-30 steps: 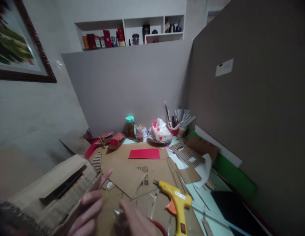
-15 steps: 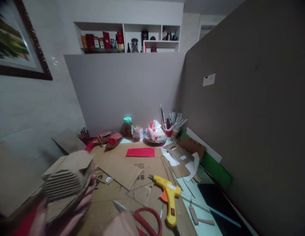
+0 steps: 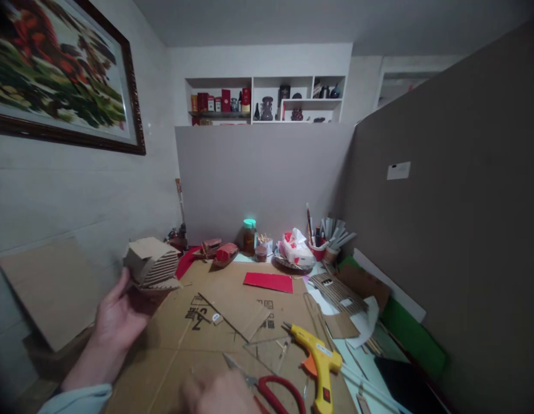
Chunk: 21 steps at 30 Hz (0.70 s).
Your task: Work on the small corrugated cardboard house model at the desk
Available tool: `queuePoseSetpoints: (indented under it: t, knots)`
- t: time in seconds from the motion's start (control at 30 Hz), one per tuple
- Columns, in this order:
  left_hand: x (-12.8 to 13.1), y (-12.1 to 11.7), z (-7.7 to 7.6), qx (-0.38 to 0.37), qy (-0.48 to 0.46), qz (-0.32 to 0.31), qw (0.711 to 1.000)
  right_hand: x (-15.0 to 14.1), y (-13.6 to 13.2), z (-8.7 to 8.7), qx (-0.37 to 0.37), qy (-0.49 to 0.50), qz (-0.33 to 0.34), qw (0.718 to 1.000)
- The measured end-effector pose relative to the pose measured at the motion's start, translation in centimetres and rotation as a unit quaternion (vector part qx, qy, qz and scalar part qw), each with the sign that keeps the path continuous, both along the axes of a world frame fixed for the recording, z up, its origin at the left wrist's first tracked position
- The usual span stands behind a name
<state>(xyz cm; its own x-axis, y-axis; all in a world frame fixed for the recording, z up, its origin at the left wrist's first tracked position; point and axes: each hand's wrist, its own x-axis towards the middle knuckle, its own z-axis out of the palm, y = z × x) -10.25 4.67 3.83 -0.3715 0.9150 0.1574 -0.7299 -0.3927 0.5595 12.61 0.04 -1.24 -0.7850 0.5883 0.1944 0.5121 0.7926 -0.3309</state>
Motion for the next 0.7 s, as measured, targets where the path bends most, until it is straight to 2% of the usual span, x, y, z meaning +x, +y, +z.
queuePoseSetpoints:
  t: [0.1, 0.27, 0.4, 0.53, 0.7]
  knots:
    - [-0.2, 1.8, -0.1, 0.004, -0.014, -0.043, 0.999, -1.9, 4.1, 0.5, 0.070, -0.078, -0.063, 0.992]
    - [-0.8, 5.9, -0.7, 0.033, -0.032, -0.078, 0.996, -4.2, 9.1, -0.1, 0.149, -0.142, -0.074, 0.976]
    - [-1.5, 8.7, -0.6, 0.054, -0.030, -0.099, 0.993, -5.2, 11.1, -1.7, 0.174, -0.179, -0.079, 0.965]
    - [-2.2, 10.3, -0.5, 0.073, -0.021, -0.119, 0.990, -5.6, 12.4, -3.2, 0.182, -0.199, -0.078, 0.960]
    - [-2.5, 11.4, -1.9, 0.055, -0.032, -0.105, 0.992, -6.0, 13.2, -4.0, 0.154, -0.201, -0.102, 0.962]
